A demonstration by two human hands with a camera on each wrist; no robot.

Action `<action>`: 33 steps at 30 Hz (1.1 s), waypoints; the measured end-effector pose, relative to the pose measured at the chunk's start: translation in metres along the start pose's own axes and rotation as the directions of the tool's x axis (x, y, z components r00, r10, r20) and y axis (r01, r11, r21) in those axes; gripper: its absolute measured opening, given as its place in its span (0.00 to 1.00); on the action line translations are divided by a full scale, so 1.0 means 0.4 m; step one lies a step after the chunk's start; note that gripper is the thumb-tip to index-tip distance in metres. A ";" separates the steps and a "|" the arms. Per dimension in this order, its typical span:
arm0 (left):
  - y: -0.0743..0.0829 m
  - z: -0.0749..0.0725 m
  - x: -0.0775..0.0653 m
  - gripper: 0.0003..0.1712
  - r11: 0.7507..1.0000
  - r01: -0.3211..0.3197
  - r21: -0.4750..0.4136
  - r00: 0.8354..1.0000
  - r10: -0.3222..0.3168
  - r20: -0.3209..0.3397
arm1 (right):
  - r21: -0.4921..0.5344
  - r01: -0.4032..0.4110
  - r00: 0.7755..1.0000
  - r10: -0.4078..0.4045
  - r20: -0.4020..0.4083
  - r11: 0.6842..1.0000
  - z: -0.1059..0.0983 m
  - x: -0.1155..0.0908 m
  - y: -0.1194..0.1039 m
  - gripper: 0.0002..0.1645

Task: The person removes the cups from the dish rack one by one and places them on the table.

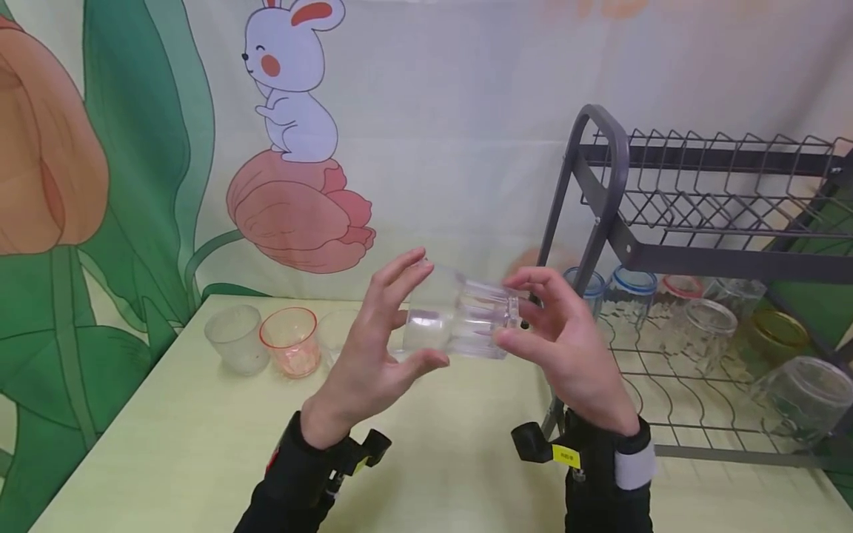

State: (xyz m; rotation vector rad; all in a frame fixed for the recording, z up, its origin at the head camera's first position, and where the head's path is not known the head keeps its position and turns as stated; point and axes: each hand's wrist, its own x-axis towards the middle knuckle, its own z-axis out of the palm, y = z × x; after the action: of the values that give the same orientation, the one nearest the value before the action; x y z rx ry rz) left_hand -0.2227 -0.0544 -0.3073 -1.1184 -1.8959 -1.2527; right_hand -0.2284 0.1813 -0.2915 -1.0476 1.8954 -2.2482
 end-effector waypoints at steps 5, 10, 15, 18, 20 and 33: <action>0.004 -0.002 0.001 0.41 0.999 0.051 0.009 0.998 -0.051 -0.048 | -0.016 -0.006 1.000 0.006 -0.001 1.000 0.011 0.006 0.004 0.30; 0.005 -0.009 -0.001 0.35 0.997 0.082 -0.003 0.996 -0.082 -0.046 | -0.067 -0.001 1.000 0.000 -0.020 0.998 0.020 0.011 0.009 0.29; 0.000 -0.016 -0.002 0.37 0.999 0.052 -0.009 0.997 -0.053 -0.062 | -0.137 0.002 1.000 -0.006 -0.026 0.991 0.026 0.012 0.011 0.28; -0.006 -0.015 -0.002 0.36 0.999 0.039 0.010 0.997 -0.039 -0.066 | -0.219 -0.006 0.999 -0.002 -0.033 0.976 0.020 0.010 0.005 0.28; -0.009 -0.013 -0.002 0.35 0.998 0.046 0.031 0.997 -0.044 -0.059 | -0.266 -0.008 0.999 -0.002 -0.036 0.964 0.008 0.006 -0.002 0.28; -0.024 -0.032 -0.040 0.30 0.952 0.172 0.254 0.983 -0.183 0.021 | -0.339 -0.036 0.996 0.005 -0.091 0.940 -0.099 -0.048 -0.037 0.27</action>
State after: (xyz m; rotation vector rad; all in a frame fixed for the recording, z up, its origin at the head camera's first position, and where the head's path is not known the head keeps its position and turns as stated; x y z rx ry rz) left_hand -0.2234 -0.0733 -0.3195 -0.8652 -2.1580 -1.0484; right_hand -0.2273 0.2274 -0.2888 -0.9643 2.3839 -2.0306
